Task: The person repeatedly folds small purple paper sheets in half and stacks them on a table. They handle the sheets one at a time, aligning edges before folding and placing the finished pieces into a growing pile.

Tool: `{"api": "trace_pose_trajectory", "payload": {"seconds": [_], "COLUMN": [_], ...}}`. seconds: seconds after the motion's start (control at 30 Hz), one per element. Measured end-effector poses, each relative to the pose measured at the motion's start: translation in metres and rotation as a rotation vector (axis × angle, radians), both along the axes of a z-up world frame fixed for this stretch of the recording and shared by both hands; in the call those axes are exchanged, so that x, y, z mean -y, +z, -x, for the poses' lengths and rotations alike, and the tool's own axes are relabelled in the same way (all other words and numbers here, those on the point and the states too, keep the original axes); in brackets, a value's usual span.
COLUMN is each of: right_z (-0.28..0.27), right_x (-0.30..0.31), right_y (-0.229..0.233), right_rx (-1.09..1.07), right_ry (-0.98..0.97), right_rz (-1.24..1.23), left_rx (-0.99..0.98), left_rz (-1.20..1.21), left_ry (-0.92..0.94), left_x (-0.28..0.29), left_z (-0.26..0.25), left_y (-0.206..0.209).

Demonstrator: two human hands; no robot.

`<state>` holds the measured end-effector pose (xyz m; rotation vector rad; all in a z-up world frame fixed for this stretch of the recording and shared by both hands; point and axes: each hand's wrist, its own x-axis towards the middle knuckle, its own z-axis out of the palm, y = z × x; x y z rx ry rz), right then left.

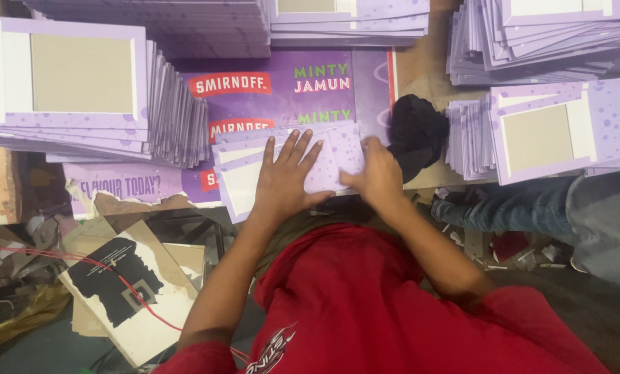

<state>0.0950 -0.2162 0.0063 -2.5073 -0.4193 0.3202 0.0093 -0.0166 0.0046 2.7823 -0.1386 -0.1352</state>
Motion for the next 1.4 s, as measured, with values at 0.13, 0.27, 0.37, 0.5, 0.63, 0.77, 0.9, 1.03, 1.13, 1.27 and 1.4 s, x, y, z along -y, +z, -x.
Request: {"api": "trace_pose_trajectory", "payload": {"seconds": [0.13, 0.27, 0.37, 0.5, 0.63, 0.77, 0.9, 1.03, 1.13, 1.27, 1.4], "right_z": [0.017, -0.003, -0.031, -0.051, -0.040, 0.002, 0.022, 0.019, 0.020, 0.040, 0.068], "right_x": [0.013, -0.009, -0.031, -0.046, -0.036, -0.005, 0.010, 0.011, 0.001, -0.010, -0.018], "right_y": [-0.002, -0.001, 0.002, -0.006, -0.012, -0.013, -0.009, 0.001, 0.018, 0.037, 0.022], "right_rx": [0.043, 0.039, 0.212, 0.048, 0.131, 0.210, -0.028, -0.097, -0.046, -0.114, -0.105], "right_ry": [-0.017, -0.089, -0.057, -0.138, -0.100, -0.037, -0.114, -0.104, -0.040, -0.017, 0.006], "right_rz": [-0.017, -0.003, -0.033, -0.078, -0.165, -0.239, -0.291, -0.300, -0.420, -0.484, -0.587], "left_rx": [0.007, -0.011, -0.037, 0.112, 0.223, 0.206, 0.226, 0.188, 0.186, 0.167, 0.167], "left_rz": [0.022, 0.044, 0.045, 0.102, 0.077, 0.177, 0.126, 0.155, 0.159, 0.194, 0.185], "left_ry": [-0.015, -0.047, -0.064, 0.047, 0.285, 0.323, 0.436, 0.507, 0.524, 0.551, 0.598], "left_x": [0.003, -0.002, -0.004, -0.003, -0.005, -0.002, -0.008, -0.005, -0.006, -0.007, -0.003], "left_z": [0.000, -0.001, -0.002, 0.007, 0.013, 0.014, 0.006, 0.004, 0.005, 0.002, -0.004], "left_y": [0.001, -0.001, -0.007, -0.021, -0.029, -0.032, -0.031, -0.033, -0.033, -0.031, -0.026]}}
